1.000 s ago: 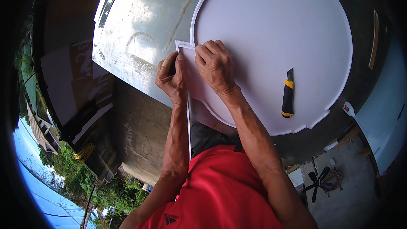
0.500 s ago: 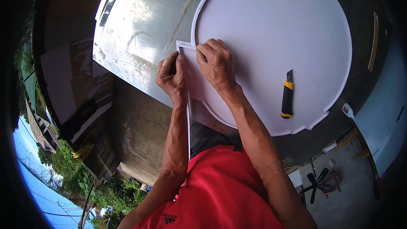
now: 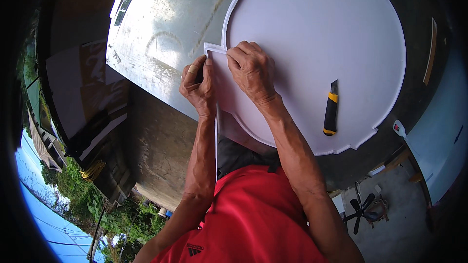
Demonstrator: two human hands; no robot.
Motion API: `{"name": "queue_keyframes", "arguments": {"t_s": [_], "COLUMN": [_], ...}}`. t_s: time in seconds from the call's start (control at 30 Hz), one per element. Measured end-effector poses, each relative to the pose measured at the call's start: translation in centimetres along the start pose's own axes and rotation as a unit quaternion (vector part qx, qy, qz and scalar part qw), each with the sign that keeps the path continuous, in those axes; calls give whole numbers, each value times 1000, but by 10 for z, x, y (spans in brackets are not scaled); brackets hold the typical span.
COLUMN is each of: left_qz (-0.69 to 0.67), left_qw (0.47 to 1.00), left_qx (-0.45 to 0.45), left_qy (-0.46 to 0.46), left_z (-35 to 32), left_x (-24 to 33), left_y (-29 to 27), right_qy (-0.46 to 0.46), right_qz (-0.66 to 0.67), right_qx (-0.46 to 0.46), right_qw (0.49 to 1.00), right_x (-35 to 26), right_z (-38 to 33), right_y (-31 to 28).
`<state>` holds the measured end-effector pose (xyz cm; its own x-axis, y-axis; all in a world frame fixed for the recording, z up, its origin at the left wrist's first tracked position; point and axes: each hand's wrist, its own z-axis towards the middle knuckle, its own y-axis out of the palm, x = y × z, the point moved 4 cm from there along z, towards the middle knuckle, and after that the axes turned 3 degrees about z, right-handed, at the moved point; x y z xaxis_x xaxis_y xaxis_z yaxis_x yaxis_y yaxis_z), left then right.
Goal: The person assembles a white plastic frame onto a large white circular board. They use a utility knife to trim the plastic strips and apply glue from a bottle to secure the joints. The person works methodically around the perimeter of the board, ensuring the frame fits correctly.
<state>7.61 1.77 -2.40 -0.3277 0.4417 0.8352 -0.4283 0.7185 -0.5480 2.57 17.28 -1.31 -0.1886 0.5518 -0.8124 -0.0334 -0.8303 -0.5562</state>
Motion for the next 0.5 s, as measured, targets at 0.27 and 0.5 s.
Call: {"name": "queue_keyframes", "arguments": {"t_s": [0.27,0.5], "left_qz": [-13,-5], "left_qw": [1000,1000], "left_qx": [3,5], "left_qy": [-3,2], "left_z": [0,1], "left_x": [1,3], "left_y": [0,-2], "right_qy": [-4,11], "right_qz": [12,30], "right_qx": [-4,-1], "right_qw": [1000,999], "right_x": [2,4], "right_z": [-1,-3], "right_y": [1,1]}}
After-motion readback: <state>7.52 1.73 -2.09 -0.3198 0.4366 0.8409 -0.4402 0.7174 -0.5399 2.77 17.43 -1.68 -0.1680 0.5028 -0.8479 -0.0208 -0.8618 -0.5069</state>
